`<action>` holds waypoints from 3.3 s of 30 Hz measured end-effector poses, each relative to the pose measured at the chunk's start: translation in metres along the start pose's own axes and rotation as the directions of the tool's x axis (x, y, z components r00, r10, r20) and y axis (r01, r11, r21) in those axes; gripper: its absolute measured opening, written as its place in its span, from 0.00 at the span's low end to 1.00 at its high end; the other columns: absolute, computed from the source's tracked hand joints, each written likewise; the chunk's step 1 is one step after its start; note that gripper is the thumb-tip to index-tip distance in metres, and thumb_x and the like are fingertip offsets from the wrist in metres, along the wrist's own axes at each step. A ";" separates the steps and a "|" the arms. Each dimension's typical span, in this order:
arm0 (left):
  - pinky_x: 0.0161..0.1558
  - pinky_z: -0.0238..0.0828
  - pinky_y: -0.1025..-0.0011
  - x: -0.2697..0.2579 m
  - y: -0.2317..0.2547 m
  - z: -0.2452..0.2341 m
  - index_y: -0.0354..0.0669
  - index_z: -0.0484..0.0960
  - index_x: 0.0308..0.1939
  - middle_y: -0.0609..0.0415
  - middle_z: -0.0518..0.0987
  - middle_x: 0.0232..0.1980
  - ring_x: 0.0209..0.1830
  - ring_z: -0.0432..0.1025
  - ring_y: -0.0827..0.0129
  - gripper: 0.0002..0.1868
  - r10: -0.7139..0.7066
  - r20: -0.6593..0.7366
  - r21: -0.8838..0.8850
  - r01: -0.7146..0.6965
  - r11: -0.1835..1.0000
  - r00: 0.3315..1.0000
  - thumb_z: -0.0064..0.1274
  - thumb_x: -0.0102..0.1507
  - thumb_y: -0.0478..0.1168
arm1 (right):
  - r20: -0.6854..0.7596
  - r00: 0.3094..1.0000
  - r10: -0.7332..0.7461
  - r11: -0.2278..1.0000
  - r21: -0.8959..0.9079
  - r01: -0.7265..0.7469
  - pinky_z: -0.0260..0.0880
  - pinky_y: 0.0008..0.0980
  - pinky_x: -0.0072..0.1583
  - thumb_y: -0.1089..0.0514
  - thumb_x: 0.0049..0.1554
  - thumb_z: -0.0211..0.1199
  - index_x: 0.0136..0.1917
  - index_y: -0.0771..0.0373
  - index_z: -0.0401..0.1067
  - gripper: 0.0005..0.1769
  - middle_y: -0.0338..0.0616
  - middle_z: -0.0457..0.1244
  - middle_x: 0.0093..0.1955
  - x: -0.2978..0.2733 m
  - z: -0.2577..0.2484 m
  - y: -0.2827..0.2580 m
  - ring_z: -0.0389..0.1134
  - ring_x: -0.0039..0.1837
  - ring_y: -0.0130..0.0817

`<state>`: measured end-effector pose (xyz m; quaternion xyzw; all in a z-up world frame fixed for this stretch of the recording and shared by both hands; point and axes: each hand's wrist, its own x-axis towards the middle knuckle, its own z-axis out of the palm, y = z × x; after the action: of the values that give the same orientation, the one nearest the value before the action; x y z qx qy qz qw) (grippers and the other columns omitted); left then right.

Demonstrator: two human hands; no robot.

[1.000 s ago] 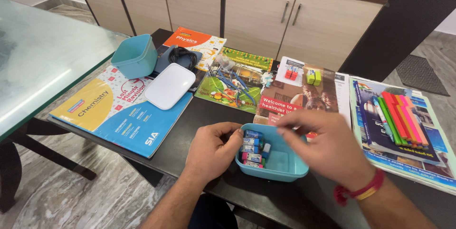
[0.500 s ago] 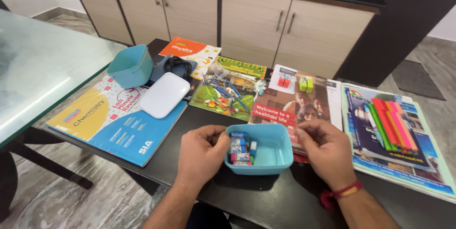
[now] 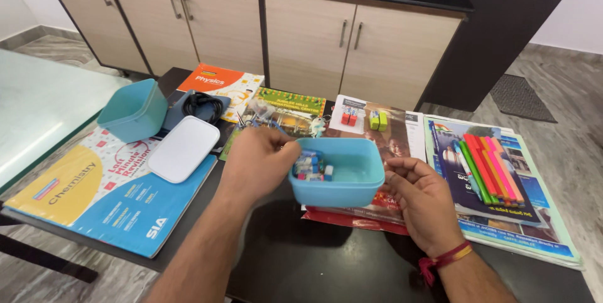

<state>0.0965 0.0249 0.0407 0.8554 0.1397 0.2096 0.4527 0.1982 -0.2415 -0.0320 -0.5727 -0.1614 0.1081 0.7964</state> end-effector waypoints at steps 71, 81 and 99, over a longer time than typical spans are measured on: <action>0.22 0.63 0.76 0.079 -0.037 0.039 0.39 0.91 0.32 0.58 0.82 0.23 0.20 0.69 0.81 0.12 0.259 0.552 -0.210 -0.169 0.963 0.792 0.69 0.53 0.45 | 0.224 0.973 -0.060 0.446 -0.865 0.227 0.74 0.30 0.49 0.64 0.47 0.72 0.71 0.55 0.70 0.37 0.38 0.74 0.56 0.032 -0.001 -0.037 0.69 0.44 0.29; 0.14 0.55 0.77 0.079 -0.028 0.042 0.39 0.90 0.30 0.60 0.78 0.18 0.12 0.63 0.81 0.12 0.201 0.589 -0.212 -0.090 0.973 0.783 0.69 0.54 0.46 | 0.491 0.800 -0.344 0.605 -0.536 0.589 0.73 0.29 0.57 0.70 0.48 0.74 0.49 0.65 0.76 0.15 0.44 0.69 0.56 0.010 0.019 -0.046 0.71 0.57 0.30; 0.15 0.56 0.78 0.078 -0.033 0.041 0.43 0.87 0.28 0.64 0.76 0.19 0.14 0.63 0.83 0.13 0.257 0.606 -0.252 -0.124 0.960 0.753 0.68 0.55 0.48 | 0.619 0.785 0.037 0.473 -0.702 0.532 0.73 0.25 0.53 0.63 0.54 0.72 0.46 0.60 0.82 0.06 0.35 0.74 0.46 0.010 0.041 -0.050 0.75 0.50 0.24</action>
<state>0.1829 0.0468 0.0110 0.8366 -0.1303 -0.0324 0.5311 0.1915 -0.2175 0.0291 -0.7966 -0.5022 0.0526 0.3325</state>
